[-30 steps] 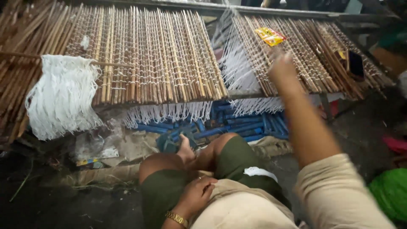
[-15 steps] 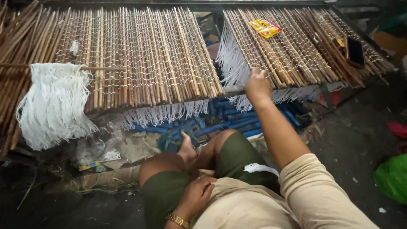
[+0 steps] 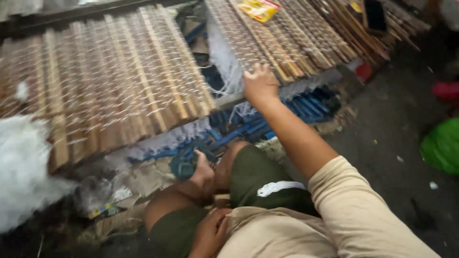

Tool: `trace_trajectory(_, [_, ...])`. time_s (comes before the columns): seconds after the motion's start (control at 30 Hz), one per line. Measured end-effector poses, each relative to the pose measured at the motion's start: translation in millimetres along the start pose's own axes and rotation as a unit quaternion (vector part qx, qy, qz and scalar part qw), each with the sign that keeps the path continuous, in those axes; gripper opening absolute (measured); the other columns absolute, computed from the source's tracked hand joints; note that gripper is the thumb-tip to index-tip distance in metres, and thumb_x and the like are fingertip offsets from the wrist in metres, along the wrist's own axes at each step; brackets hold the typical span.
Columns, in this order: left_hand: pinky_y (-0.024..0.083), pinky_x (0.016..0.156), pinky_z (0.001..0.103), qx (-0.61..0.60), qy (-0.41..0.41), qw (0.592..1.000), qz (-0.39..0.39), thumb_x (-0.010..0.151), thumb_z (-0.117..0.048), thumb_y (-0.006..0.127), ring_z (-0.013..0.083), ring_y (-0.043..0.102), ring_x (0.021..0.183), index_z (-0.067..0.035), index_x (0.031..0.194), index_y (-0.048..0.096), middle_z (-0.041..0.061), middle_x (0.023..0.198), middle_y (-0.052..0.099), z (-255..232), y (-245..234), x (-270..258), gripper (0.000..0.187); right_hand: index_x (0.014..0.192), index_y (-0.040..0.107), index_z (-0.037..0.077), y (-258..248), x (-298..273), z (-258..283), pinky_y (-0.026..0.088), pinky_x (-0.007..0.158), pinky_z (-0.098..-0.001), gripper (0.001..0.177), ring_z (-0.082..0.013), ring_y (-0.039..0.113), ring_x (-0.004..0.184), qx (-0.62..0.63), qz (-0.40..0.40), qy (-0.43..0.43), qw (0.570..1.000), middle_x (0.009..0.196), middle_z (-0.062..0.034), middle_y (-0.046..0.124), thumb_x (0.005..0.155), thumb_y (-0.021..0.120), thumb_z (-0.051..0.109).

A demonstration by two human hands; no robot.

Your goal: Tying multiple white strings onto a thin wooden stick in a repetitive manner as part of a craft or weaving process.

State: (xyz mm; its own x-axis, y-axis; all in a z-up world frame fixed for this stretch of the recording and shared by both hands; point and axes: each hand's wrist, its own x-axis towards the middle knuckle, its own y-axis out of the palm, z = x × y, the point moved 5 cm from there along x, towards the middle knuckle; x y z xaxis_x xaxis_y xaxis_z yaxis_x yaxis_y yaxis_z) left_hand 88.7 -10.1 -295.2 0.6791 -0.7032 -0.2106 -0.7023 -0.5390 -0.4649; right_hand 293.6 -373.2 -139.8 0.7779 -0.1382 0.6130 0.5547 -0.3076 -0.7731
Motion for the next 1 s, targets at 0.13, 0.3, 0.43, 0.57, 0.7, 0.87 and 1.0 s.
trace_trajectory(0.13, [0.055, 0.071, 0.034, 0.009, 0.024, 0.999, -0.027, 0.099, -0.039, 0.052, 0.0208, 0.075, 0.083, -0.025, 0.114, 0.078, 0.001, 0.098, 0.075, 8.8, 4.8, 0.2, 0.033, 0.106, 0.076, 0.024, -8.9, 6.6, -22.4, 0.055, 0.069, -0.0577, 0.023, -0.048, 0.06, 0.097, 0.042, 0.112, 0.045, 0.992, 0.112, -0.0209, 0.063, 0.086, 0.066, 0.021])
trace_trajectory(0.3, [0.056, 0.089, 0.026, -0.062, -0.045, 0.993, -0.092, 0.089, -0.03, 0.068, 0.0126, 0.079, 0.101, -0.024, 0.106, 0.087, -0.003, 0.108, 0.086, 66.9, 13.2, -0.1, 0.026, 0.143, 0.059, 0.02, -109.4, 24.3, -53.4, 0.054, 0.099, -0.0489, 0.05, -0.028, 0.054, 0.124, 0.242, 0.296, 0.2, 0.902, 0.147, -0.0129, 0.045, 0.101, 0.06, 0.047])
trace_trajectory(0.43, [0.056, 0.079, 0.024, -0.105, -0.103, 0.973, -0.175, 0.087, -0.023, 0.069, 0.0117, 0.077, 0.08, -0.022, 0.099, 0.09, -0.002, 0.093, 0.086, 49.9, 10.9, -1.5, 0.024, 0.131, 0.069, 0.017, -41.1, 2.0, -196.1, 0.058, 0.081, -0.0388, 0.031, -0.0287, 0.052, 0.116, 0.207, 0.222, 0.256, 0.918, 0.139, -0.0208, 0.051, 0.103, 0.064, 0.027])
trace_trajectory(0.57, [0.057, 0.077, 0.025, -0.085, -0.01, 0.985, -0.148, 0.089, -0.023, 0.068, 0.0122, 0.077, 0.084, -0.02, 0.104, 0.085, 0.0, 0.093, 0.081, 26.6, 18.3, 21.9, 0.022, 0.113, 0.079, 0.014, 17.1, -33.9, -336.2, 0.053, 0.066, -0.0513, 0.034, -0.0423, 0.062, 0.082, -0.106, 0.113, 0.112, 0.981, 0.095, -0.023, 0.066, 0.094, 0.052, 0.006])
trace_trajectory(0.7, [0.061, 0.08, 0.03, 0.0, 0.023, 0.997, -0.076, 0.087, -0.026, 0.074, 0.0158, 0.078, 0.093, -0.028, 0.13, 0.069, 0.0, 0.122, 0.065, 25.9, 44.1, 42.9, 0.043, 0.13, 0.072, 0.02, 18.1, -60.1, -374.4, 0.051, 0.084, -0.0545, 0.037, -0.0473, 0.056, 0.107, -0.097, 0.185, 0.197, 0.958, 0.118, -0.0251, 0.063, 0.094, 0.075, 0.027])
trace_trajectory(0.87, [0.048, 0.1, 0.048, 0.127, 0.115, 0.984, 0.051, 0.091, -0.022, 0.074, 0.0331, 0.05, 0.129, -0.017, 0.143, 0.057, 0.01, 0.141, 0.052, -56.5, 33.8, 67.5, 0.055, 0.135, 0.071, 0.011, 26.5, -64.8, -384.2, 0.052, 0.079, -0.0545, 0.043, -0.046, 0.061, 0.097, -0.089, 0.159, 0.19, 0.965, 0.112, -0.026, 0.064, 0.096, 0.055, 0.005])
trace_trajectory(1.0, [0.049, 0.092, 0.052, 0.161, 0.135, 0.975, 0.073, 0.097, -0.021, 0.072, 0.0358, 0.049, 0.12, -0.015, 0.139, 0.06, 0.01, 0.132, 0.051, -80.2, 33.7, 73.6, 0.045, 0.123, 0.069, -0.007, 54.2, -72.5, -418.6, 0.05, 0.085, -0.0569, 0.031, -0.05, 0.063, 0.095, 0.057, 0.091, 0.233, 0.967, 0.117, -0.0315, 0.057, 0.108, 0.053, 0.015])
